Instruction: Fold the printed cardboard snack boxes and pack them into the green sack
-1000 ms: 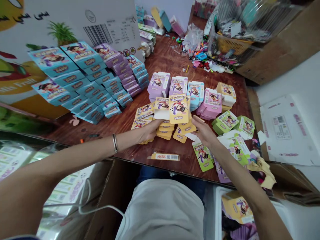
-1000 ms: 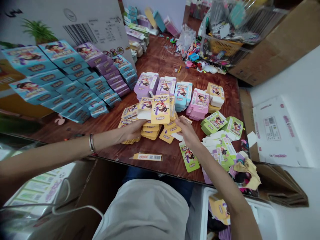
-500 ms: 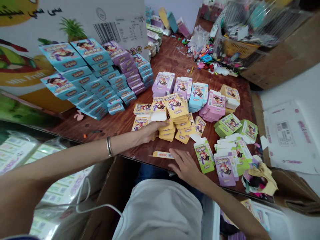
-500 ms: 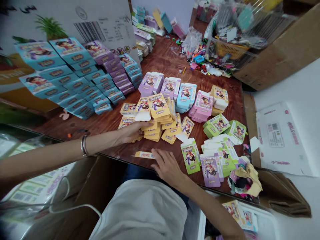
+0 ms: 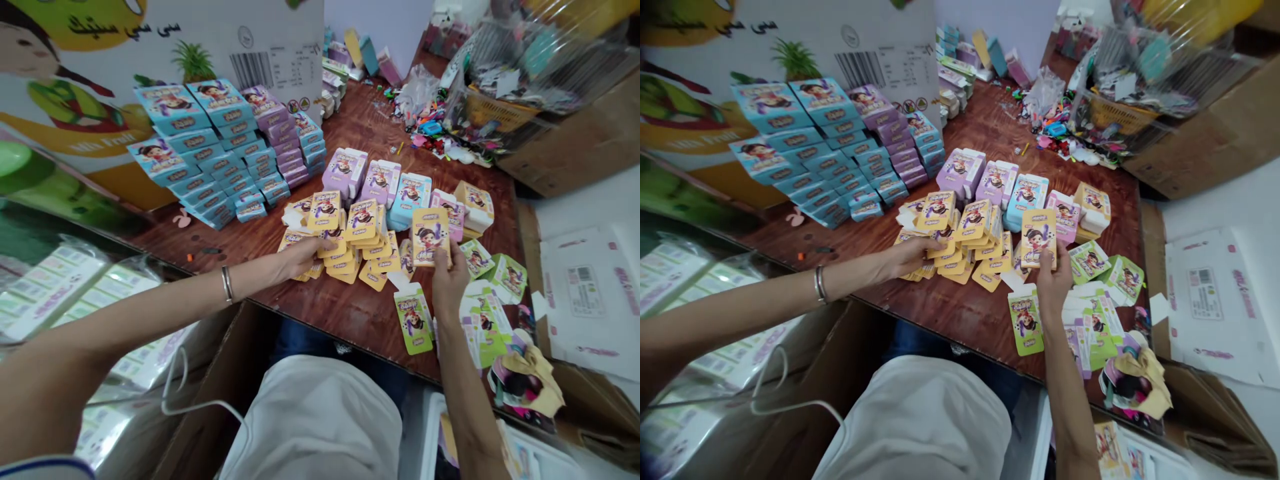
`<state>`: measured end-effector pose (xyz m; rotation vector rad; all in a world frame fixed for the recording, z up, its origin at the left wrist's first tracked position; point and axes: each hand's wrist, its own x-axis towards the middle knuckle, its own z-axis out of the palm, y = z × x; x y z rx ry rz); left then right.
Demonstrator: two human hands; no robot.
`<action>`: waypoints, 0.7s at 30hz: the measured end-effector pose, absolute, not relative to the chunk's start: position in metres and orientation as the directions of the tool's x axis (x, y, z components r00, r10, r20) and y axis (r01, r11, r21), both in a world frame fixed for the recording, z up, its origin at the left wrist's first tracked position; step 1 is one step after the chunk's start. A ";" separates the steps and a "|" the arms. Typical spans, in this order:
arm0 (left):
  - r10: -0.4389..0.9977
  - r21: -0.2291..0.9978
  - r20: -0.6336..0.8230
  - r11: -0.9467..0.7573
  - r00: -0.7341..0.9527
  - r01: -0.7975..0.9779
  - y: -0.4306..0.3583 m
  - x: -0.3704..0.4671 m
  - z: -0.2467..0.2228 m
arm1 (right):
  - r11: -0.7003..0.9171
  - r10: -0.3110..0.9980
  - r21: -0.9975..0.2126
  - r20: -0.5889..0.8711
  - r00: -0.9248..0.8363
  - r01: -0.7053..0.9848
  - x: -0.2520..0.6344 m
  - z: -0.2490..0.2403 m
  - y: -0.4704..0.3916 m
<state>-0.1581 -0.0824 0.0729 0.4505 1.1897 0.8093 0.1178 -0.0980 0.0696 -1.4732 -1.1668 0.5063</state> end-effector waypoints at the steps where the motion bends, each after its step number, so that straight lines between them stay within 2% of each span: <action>1: 0.760 0.700 -0.636 0.642 0.137 -0.312 -0.084 -0.158 0.074 | 0.109 0.873 -0.911 0.279 0.400 0.399 0.116 0.065 -0.092; 7: 0.795 0.750 -0.601 0.596 0.078 -0.286 -0.098 -0.163 0.078 | 0.059 0.902 -0.890 0.242 0.358 0.453 0.107 0.039 -0.088; 11: 0.828 0.798 -0.561 0.544 0.011 -0.260 -0.115 -0.173 0.080 | 0.063 0.917 -0.809 0.277 0.286 0.584 0.117 0.030 -0.085; 13: 0.839 0.809 -0.544 0.522 -0.008 -0.270 -0.130 -0.179 0.082 | 0.120 0.915 -0.698 0.354 0.194 0.706 0.127 0.029 -0.081; 16: 0.827 0.794 -0.560 0.519 -0.049 -0.317 -0.161 -0.186 0.084 | 0.281 0.863 -0.465 0.506 -0.009 0.840 0.137 0.038 -0.074; 19: 0.801 0.787 -0.591 0.546 -0.097 -0.286 -0.195 -0.188 0.081 | 0.477 0.733 -0.293 0.652 -0.191 0.829 0.130 0.062 -0.072; 21: 0.787 0.785 -0.604 0.559 -0.127 -0.267 -0.214 -0.187 0.077 | 0.634 0.625 -0.234 0.716 -0.310 0.737 0.113 0.082 -0.077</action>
